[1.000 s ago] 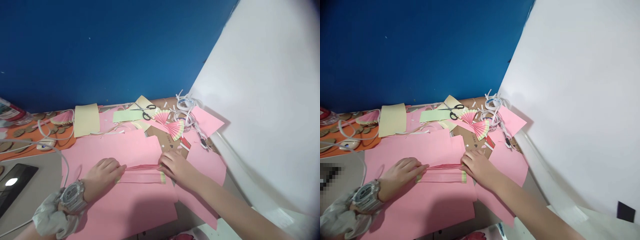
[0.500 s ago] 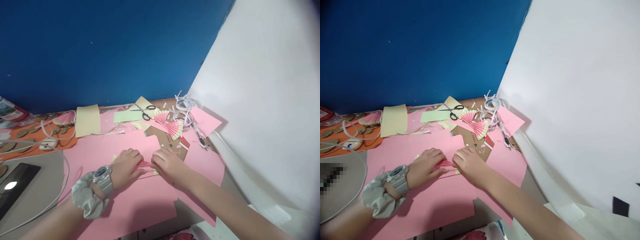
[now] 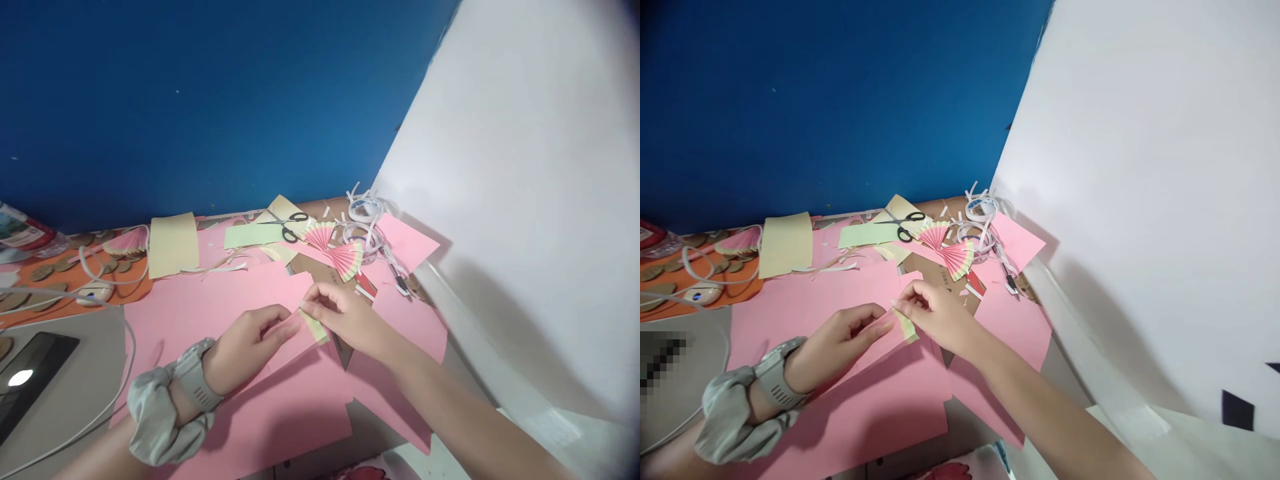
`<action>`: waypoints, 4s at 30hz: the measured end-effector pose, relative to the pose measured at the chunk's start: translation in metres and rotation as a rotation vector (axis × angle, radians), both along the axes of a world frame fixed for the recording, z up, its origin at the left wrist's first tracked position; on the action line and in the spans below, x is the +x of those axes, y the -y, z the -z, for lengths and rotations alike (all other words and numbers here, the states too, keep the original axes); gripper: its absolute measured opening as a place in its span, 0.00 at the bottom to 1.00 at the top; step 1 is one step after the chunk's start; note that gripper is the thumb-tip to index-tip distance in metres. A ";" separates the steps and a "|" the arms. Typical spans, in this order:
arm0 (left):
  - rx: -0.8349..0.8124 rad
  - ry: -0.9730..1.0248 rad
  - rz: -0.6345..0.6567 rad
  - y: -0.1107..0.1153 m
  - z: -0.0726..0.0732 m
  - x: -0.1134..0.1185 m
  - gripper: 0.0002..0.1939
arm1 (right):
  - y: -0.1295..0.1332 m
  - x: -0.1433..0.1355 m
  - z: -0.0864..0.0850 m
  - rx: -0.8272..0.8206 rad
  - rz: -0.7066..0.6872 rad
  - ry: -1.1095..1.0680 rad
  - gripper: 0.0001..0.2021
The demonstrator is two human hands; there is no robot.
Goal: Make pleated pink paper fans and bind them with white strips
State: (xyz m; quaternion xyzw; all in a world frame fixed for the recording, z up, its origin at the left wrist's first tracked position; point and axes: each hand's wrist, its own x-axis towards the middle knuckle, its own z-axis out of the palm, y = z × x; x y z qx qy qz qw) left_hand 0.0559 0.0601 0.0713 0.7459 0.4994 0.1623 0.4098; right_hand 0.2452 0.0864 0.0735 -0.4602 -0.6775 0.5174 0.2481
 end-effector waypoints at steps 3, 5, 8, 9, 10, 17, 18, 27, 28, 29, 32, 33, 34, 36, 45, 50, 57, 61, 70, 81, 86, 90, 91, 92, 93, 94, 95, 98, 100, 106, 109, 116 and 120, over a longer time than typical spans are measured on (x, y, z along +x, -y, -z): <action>-0.009 0.009 -0.004 -0.001 0.001 0.001 0.17 | 0.002 -0.003 -0.003 0.024 -0.012 0.053 0.10; -0.006 0.001 -0.002 -0.002 0.001 0.002 0.17 | 0.003 -0.004 -0.006 0.042 -0.024 0.070 0.10; 0.015 -0.026 0.013 -0.003 0.001 0.001 0.17 | 0.004 -0.005 -0.010 0.054 -0.061 0.094 0.09; 0.022 -0.041 0.024 -0.003 0.001 0.001 0.17 | 0.004 -0.005 -0.011 0.056 -0.075 0.123 0.08; 0.031 -0.060 0.033 -0.003 0.002 -0.001 0.17 | 0.003 -0.004 -0.011 0.059 -0.088 0.161 0.08; 0.080 -0.259 0.077 0.002 0.018 -0.027 0.17 | 0.000 0.020 0.012 0.095 -0.029 0.251 0.09; 0.082 -0.282 0.087 0.004 0.021 -0.032 0.17 | 0.001 0.025 0.017 0.085 -0.002 0.242 0.10; 0.163 -0.370 0.123 0.010 0.040 -0.060 0.16 | 0.011 0.040 0.034 0.059 -0.021 0.262 0.12; 0.183 -0.369 0.126 0.010 0.042 -0.062 0.16 | 0.010 0.040 0.034 0.138 -0.043 0.308 0.12; 0.207 -0.364 0.133 0.009 0.043 -0.063 0.16 | 0.009 0.039 0.034 0.222 -0.075 0.360 0.11; 0.292 -0.331 0.165 0.009 0.048 -0.061 0.14 | 0.007 0.032 0.038 0.466 -0.202 0.526 0.08; 0.317 -0.319 0.174 0.009 0.049 -0.060 0.14 | 0.006 0.028 0.039 0.532 -0.244 0.568 0.07; 0.340 -0.310 0.181 0.009 0.050 -0.058 0.14 | 0.007 0.023 0.042 0.594 -0.288 0.599 0.06; 0.374 -0.301 0.185 0.009 0.051 -0.054 0.12 | 0.008 0.012 0.046 0.643 -0.356 0.607 0.06; 0.397 -0.300 0.230 0.002 0.059 -0.035 0.10 | 0.012 -0.020 0.055 0.701 -0.395 0.655 0.07; 0.394 -0.324 0.204 0.006 0.060 -0.048 0.10 | 0.010 -0.008 0.055 0.693 -0.399 0.669 0.04; 0.406 -0.348 0.144 0.013 0.057 -0.073 0.07 | 0.006 0.019 0.057 0.688 -0.395 0.663 0.06; 0.491 -0.340 0.183 0.016 0.060 -0.082 0.05 | 0.006 0.028 0.061 0.706 -0.413 0.638 0.07; 0.679 -0.358 0.246 0.021 0.070 -0.093 0.04 | 0.007 0.045 0.061 0.725 -0.440 0.619 0.08; 0.585 -0.354 0.142 0.012 0.061 -0.087 0.09 | 0.009 0.043 0.065 0.700 -0.392 0.560 0.10; 0.489 -0.314 0.117 0.004 0.055 -0.080 0.08 | 0.003 0.037 0.052 0.571 -0.327 0.496 0.09; 0.456 -0.298 0.103 0.002 0.054 -0.079 0.09 | -0.003 0.035 0.043 0.486 -0.298 0.449 0.09; 0.453 -0.295 0.104 0.002 0.053 -0.079 0.08 | -0.003 0.036 0.042 0.471 -0.297 0.440 0.09; 0.452 -0.293 0.105 0.002 0.053 -0.079 0.08 | -0.004 0.036 0.041 0.459 -0.298 0.433 0.09; 0.452 -0.290 0.105 0.002 0.053 -0.079 0.08 | -0.005 0.036 0.040 0.450 -0.298 0.428 0.09; 0.451 -0.288 0.106 0.002 0.053 -0.079 0.07 | -0.005 0.037 0.040 0.443 -0.300 0.424 0.09; 0.451 -0.287 0.108 0.002 0.053 -0.079 0.07 | -0.005 0.037 0.040 0.438 -0.301 0.421 0.09; 0.468 -0.284 0.123 0.003 0.055 -0.080 0.06 | -0.005 0.037 0.040 0.435 -0.305 0.420 0.09; 0.490 -0.282 0.134 0.004 0.057 -0.081 0.06 | -0.005 0.037 0.041 0.440 -0.305 0.423 0.09; 0.525 -0.286 0.112 0.009 0.064 -0.082 0.07 | -0.002 0.036 0.046 0.494 -0.301 0.439 0.08; 0.514 -0.284 0.097 0.009 0.063 -0.081 0.08 | -0.001 0.036 0.048 0.525 -0.299 0.451 0.08; 0.458 -0.291 0.095 0.006 0.060 -0.083 0.08 | 0.000 0.035 0.050 0.584 -0.303 0.486 0.09; 0.440 -0.293 0.101 0.006 0.059 -0.084 0.09 | 0.000 0.035 0.050 0.607 -0.306 0.497 0.09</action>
